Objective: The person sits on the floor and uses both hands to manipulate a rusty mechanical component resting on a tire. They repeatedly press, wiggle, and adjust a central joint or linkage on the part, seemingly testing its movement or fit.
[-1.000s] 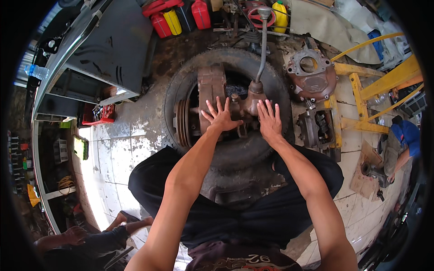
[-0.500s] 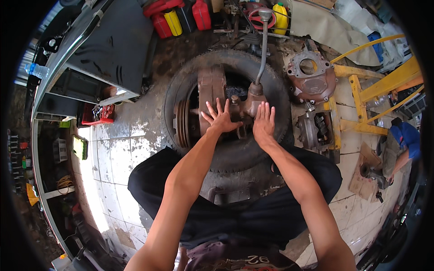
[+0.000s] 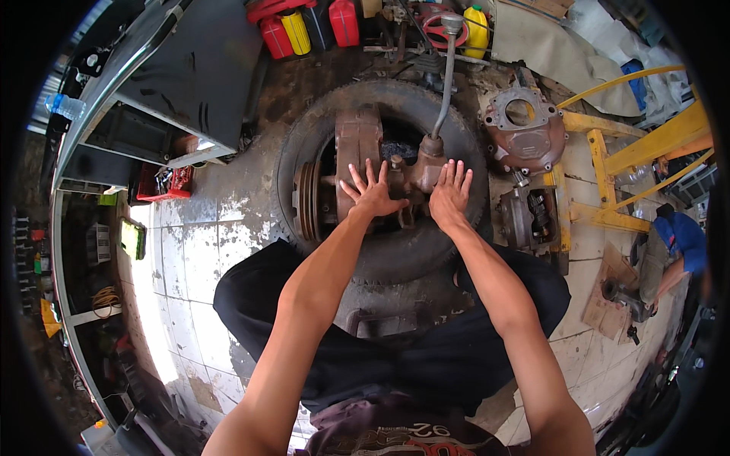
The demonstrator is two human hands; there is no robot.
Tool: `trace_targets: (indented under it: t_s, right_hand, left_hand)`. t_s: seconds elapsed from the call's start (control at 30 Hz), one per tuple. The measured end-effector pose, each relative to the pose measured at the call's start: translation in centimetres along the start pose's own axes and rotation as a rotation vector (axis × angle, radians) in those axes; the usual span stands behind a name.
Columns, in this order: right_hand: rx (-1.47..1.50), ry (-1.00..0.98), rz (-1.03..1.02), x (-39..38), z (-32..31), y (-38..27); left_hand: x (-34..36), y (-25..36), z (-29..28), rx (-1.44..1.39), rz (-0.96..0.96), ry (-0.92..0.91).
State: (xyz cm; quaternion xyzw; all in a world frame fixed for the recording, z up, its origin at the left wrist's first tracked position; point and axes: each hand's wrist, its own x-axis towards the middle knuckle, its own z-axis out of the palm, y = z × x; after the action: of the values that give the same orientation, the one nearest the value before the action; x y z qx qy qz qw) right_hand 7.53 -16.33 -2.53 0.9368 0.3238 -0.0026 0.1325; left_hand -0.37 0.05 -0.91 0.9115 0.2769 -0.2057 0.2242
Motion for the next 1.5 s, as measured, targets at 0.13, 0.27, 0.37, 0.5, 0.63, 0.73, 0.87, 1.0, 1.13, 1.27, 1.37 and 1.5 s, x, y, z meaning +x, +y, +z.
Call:
trace_targets:
  t_s: [0.13,0.27,0.37,0.5,0.63,0.73,0.87,1.0,1.13,1.27,1.37,1.5]
  right_hand:
    - [0.004,0.085,-0.044,-0.4,2.2,-0.6]
    - [0.037,0.016,0.011,0.5,-0.2,0.2]
    - [-0.119,0.058,-0.088,-0.2,3.6,0.0]
    - [0.066,-0.04,-0.002,1.0,-0.8,1.5]
    - [-0.033,-0.041,-0.108,-1.0,1.1,-0.4]
    - [0.167,0.033,0.019,-0.4,1.5,0.0]
    - [0.045,0.008,0.071,-0.5,1.5,-1.0]
    - [0.118,0.046,0.065,-0.6,2.9,-0.7]
    - [0.107,0.018,0.11,-0.2,1.1,-0.8]
    - [0.148,-0.043,0.141,-0.6,2.2,-1.8]
    - [0.248,-0.128,0.243,0.2,-0.9,-0.6]
    - [0.531,-0.382,0.292,-1.6,0.0,-0.7]
  left_hand:
    - [0.1,0.1,-0.1,0.004,-0.019,-0.014]
    - [-0.2,-0.4,0.3,-0.003,-0.006,-0.008]
    - [-0.1,0.6,-0.3,-0.008,0.013,-0.021]
    - [-0.3,0.2,-0.4,-0.008,-0.009,-0.031]
    - [-0.3,0.3,-0.4,-0.004,-0.007,-0.024]
    - [-0.3,0.0,-0.2,0.008,-0.005,-0.022]
    - [-0.6,0.1,-0.4,0.012,0.01,-0.026]
    - [-0.3,0.3,-0.4,0.016,0.045,0.012]
    - [-0.8,-1.3,0.7,0.071,0.122,0.055]
    - [-1.6,-1.2,0.5,0.228,0.178,0.095]
    - [-3.4,-0.7,0.0,0.36,0.187,0.123]
    - [-3.7,1.8,0.3,0.366,0.019,0.113]
